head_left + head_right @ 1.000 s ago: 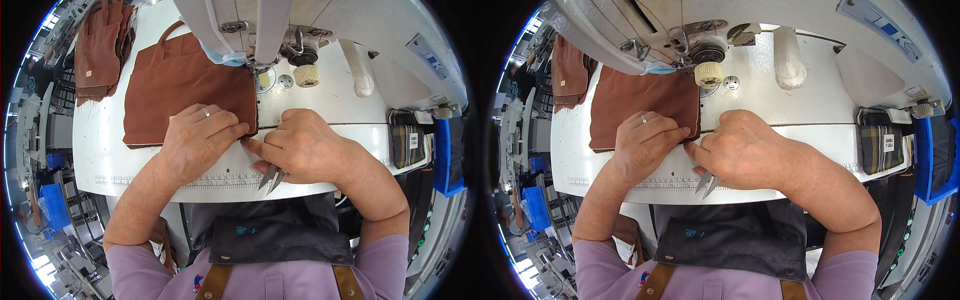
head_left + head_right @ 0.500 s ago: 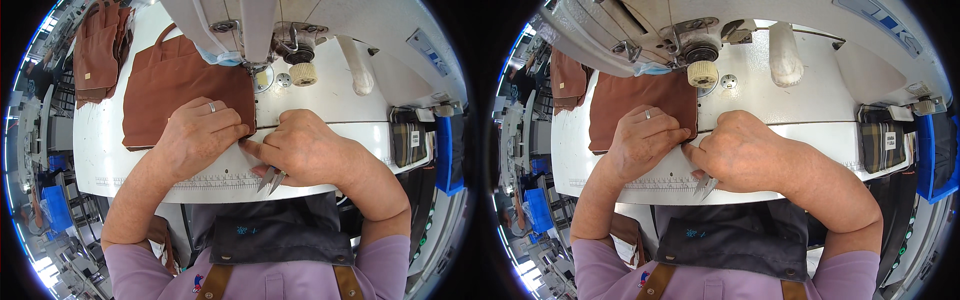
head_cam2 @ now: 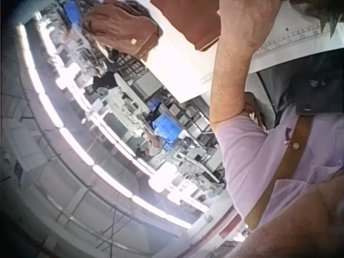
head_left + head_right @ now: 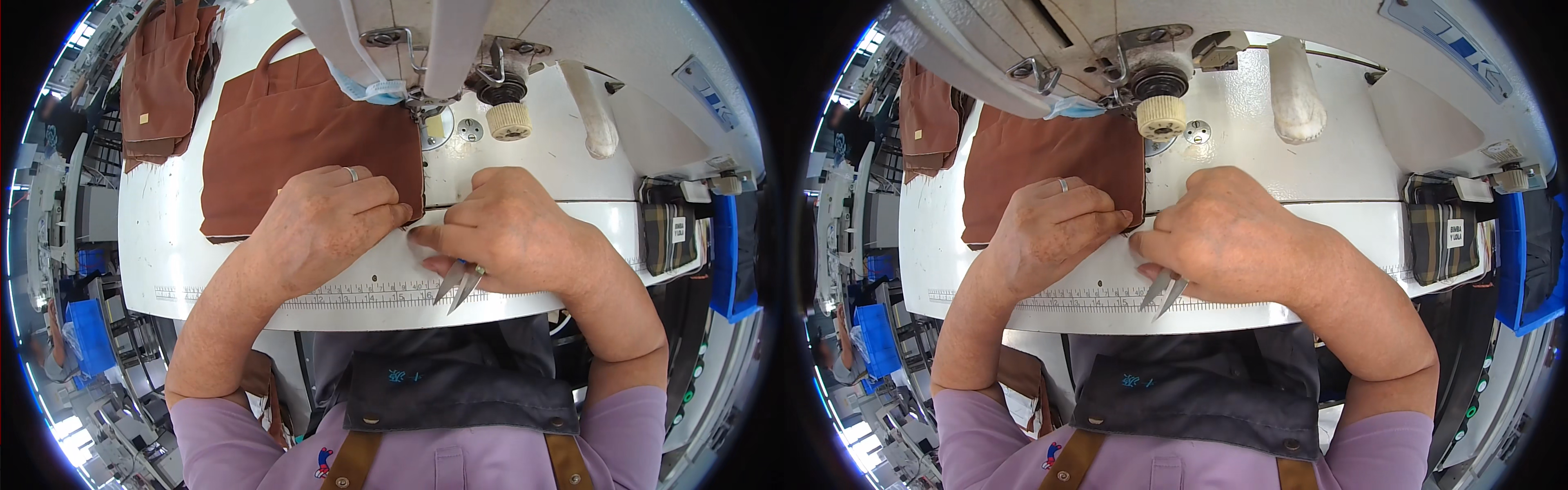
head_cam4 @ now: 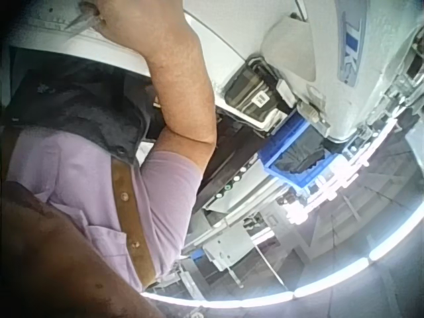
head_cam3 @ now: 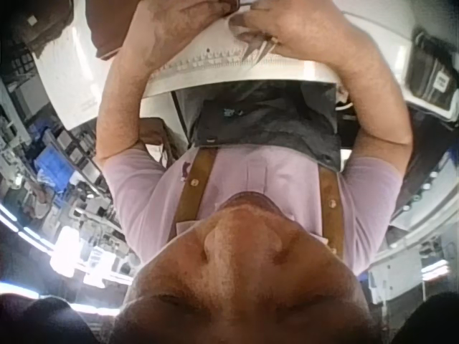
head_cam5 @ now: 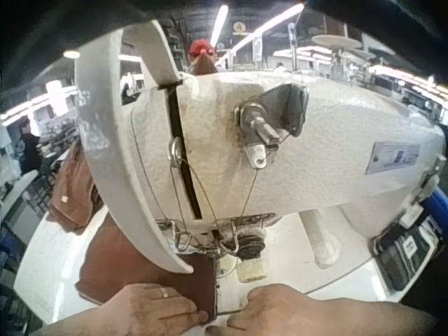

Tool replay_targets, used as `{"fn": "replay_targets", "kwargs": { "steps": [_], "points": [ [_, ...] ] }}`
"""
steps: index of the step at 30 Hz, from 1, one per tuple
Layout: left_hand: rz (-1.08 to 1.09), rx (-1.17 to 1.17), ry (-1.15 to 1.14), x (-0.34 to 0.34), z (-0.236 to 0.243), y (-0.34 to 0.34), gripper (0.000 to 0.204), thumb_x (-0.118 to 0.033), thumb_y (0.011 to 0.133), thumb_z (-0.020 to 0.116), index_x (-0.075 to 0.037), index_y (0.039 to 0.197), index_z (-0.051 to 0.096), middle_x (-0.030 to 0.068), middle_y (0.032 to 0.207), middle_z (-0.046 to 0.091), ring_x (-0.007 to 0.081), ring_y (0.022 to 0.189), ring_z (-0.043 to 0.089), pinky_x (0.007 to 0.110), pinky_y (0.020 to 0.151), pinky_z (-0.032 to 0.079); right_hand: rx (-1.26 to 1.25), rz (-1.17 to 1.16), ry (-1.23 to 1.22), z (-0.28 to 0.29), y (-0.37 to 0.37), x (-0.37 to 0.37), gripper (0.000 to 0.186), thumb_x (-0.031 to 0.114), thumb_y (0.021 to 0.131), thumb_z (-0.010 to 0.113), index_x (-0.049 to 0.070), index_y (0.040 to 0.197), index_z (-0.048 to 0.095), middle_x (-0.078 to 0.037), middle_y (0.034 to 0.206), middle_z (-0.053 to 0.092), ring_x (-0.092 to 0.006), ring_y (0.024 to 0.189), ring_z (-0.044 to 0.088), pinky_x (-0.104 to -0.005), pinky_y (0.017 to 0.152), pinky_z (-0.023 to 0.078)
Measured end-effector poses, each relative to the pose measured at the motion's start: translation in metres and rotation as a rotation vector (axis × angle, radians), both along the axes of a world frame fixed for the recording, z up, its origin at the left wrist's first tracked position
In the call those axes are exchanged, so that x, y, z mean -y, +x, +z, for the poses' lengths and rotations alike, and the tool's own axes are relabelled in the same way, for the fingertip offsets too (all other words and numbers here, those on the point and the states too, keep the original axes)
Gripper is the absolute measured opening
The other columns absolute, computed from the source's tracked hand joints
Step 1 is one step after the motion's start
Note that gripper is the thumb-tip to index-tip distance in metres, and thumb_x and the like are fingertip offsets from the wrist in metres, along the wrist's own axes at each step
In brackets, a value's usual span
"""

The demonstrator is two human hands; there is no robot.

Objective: The person sews the edges of brown fabric tote bags using an industrial sewing machine. They guide the fabric under the needle, stitch along the seams, and trim excess threads with scissors. The finished bags are stacked on the table.

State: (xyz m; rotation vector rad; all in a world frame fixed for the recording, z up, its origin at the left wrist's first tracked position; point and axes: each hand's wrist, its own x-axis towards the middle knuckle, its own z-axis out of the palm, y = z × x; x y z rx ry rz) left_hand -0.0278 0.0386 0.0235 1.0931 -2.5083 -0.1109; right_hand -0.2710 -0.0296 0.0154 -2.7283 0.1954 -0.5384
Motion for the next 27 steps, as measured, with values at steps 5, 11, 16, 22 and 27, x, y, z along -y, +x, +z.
{"fn": "replay_targets", "kwargs": {
  "steps": [5, 11, 16, 22, 27],
  "points": [
    [-0.018, -0.041, -0.004, 0.002, 0.0, 0.002, 0.02, -0.011, 0.074, 0.081, -0.007, 0.093, 0.076, 0.0011, 0.09, 0.068, 0.021, 0.08, 0.068, 0.035, 0.068, 0.055, 0.078, -0.108, -0.081, 0.0, 0.001, 0.008, 0.016, 0.017, 0.073, 0.08, 0.013, 0.081, 0.066, 0.0, 0.068, 0.062, -0.0228, 0.061, 0.063, -0.0367, 0.06, 0.047],
    [-0.007, -0.086, 0.041, 0.001, 0.003, 0.0, 0.016, -0.012, 0.076, 0.082, -0.008, 0.09, 0.076, 0.0013, 0.09, 0.068, 0.0213, 0.077, 0.068, 0.036, 0.066, 0.054, 0.173, -0.167, -0.073, -0.008, 0.006, 0.016, 0.023, 0.013, 0.073, 0.078, 0.01, 0.091, 0.065, -0.005, 0.084, 0.062, -0.0261, 0.074, 0.067, -0.0403, 0.064, 0.053],
    [0.023, -0.092, 0.021, -0.001, 0.001, -0.003, 0.016, -0.009, 0.075, 0.084, -0.007, 0.089, 0.076, 0.0015, 0.088, 0.069, 0.0211, 0.077, 0.068, 0.036, 0.066, 0.054, 0.137, -0.143, 0.0, -0.007, 0.005, 0.012, 0.023, 0.011, 0.077, 0.078, 0.009, 0.095, 0.065, -0.006, 0.095, 0.062, -0.0272, 0.078, 0.067, -0.0405, 0.062, 0.054],
    [0.139, -0.396, 0.173, 0.001, -0.011, -0.003, 0.013, 0.001, 0.072, 0.083, -0.003, 0.081, 0.073, 0.0043, 0.086, 0.07, 0.0218, 0.077, 0.069, 0.034, 0.069, 0.056, 0.247, -0.106, -0.074, -0.011, 0.014, 0.013, 0.022, 0.013, 0.077, 0.078, 0.01, 0.095, 0.066, -0.004, 0.101, 0.064, -0.0232, 0.08, 0.067, -0.0386, 0.062, 0.056],
    [0.219, -0.514, 0.267, -0.003, -0.008, -0.003, 0.014, 0.004, 0.071, 0.081, -0.003, 0.08, 0.073, 0.0079, 0.087, 0.071, 0.0205, 0.077, 0.07, 0.03, 0.067, 0.056, 0.277, -0.118, -0.196, -0.013, 0.016, 0.016, 0.018, 0.015, 0.074, 0.073, 0.012, 0.09, 0.067, 0.0, 0.092, 0.065, -0.0191, 0.083, 0.068, -0.0361, 0.062, 0.056]
  ]
}}
